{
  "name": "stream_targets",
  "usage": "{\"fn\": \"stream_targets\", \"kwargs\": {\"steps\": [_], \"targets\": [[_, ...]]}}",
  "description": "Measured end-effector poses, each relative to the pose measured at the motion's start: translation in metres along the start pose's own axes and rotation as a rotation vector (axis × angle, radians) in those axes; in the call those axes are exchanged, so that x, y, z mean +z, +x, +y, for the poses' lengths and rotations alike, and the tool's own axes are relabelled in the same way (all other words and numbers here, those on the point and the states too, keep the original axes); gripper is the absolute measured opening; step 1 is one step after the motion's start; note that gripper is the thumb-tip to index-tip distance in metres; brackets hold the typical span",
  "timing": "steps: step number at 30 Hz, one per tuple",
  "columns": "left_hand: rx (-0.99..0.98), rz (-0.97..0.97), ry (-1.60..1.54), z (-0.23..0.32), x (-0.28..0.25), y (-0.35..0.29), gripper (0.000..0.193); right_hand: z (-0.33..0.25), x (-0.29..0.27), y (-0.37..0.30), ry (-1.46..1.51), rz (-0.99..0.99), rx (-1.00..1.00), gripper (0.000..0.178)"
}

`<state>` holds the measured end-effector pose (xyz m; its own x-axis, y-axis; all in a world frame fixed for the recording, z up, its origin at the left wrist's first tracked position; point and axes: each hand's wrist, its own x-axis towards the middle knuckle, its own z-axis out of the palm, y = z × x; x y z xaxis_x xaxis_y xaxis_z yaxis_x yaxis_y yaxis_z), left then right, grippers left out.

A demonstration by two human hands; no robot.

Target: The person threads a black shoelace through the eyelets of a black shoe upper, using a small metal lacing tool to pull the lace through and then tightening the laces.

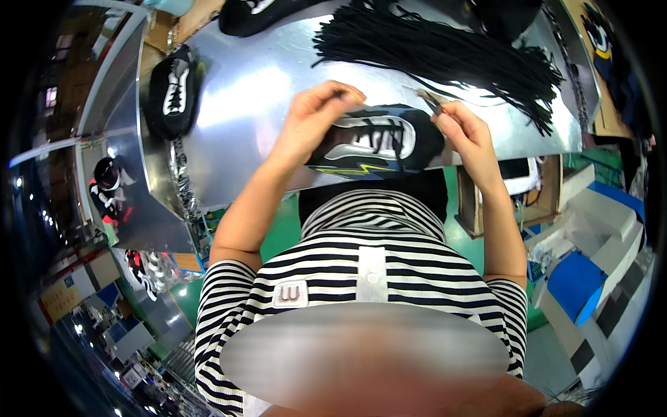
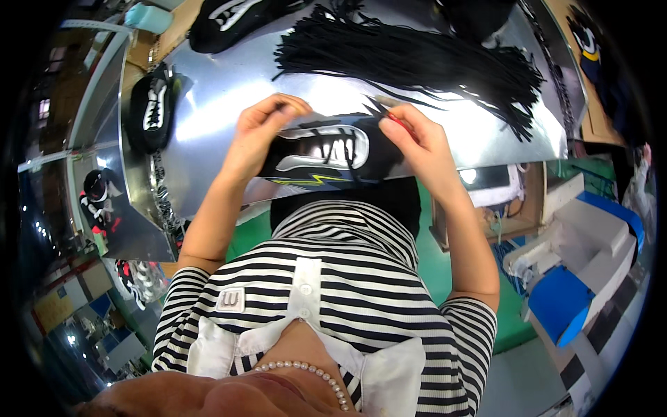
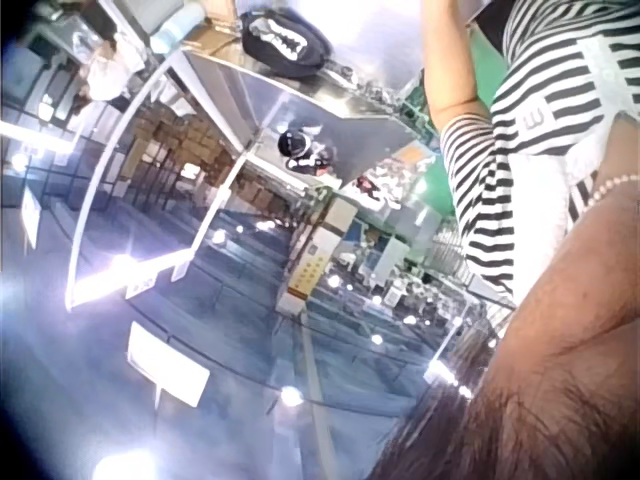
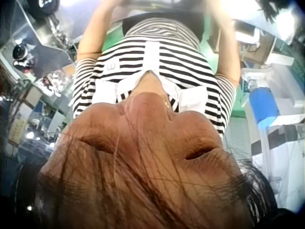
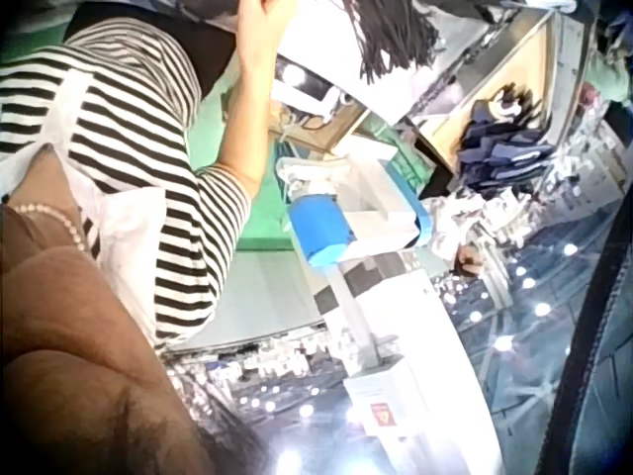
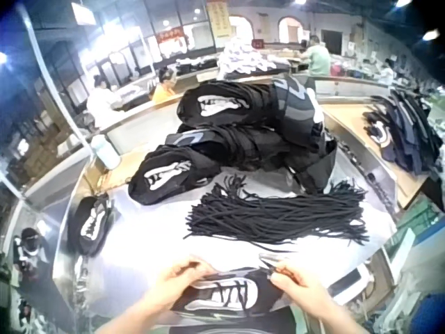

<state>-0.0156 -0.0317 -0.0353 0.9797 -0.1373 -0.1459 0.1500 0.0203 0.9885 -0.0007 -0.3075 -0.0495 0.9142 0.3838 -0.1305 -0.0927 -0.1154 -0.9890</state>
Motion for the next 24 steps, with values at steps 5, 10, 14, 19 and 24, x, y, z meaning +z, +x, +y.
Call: {"fn": "stream_targets", "kwargs": {"steps": [5,10,14,19,24], "targets": [[0.234,0.132,-0.447,-0.005,-0.023,-0.002,0.015,0.024,-0.065,-0.076,-0.234,0.080,0.204,0.019],[0.345,-0.039,-0.573,0.047,-0.062,-0.035,0.011,0.065,-0.116,-0.155,-0.807,0.128,0.302,0.026],[0.328,0.197,-0.593,0.062,-0.139,-0.109,0.022,0.080,-0.127,-0.168,-1.044,0.018,0.419,0.029],[-0.540,0.306,0.674,0.009,-0.270,-0.255,0.027,0.107,-0.134,-0.161,-1.054,-0.065,0.292,0.026],[-1.096,0.250,1.196,-0.061,-0.271,-0.386,0.034,0.128,-0.143,-0.153,-1.121,-0.257,0.164,0.025]]}}
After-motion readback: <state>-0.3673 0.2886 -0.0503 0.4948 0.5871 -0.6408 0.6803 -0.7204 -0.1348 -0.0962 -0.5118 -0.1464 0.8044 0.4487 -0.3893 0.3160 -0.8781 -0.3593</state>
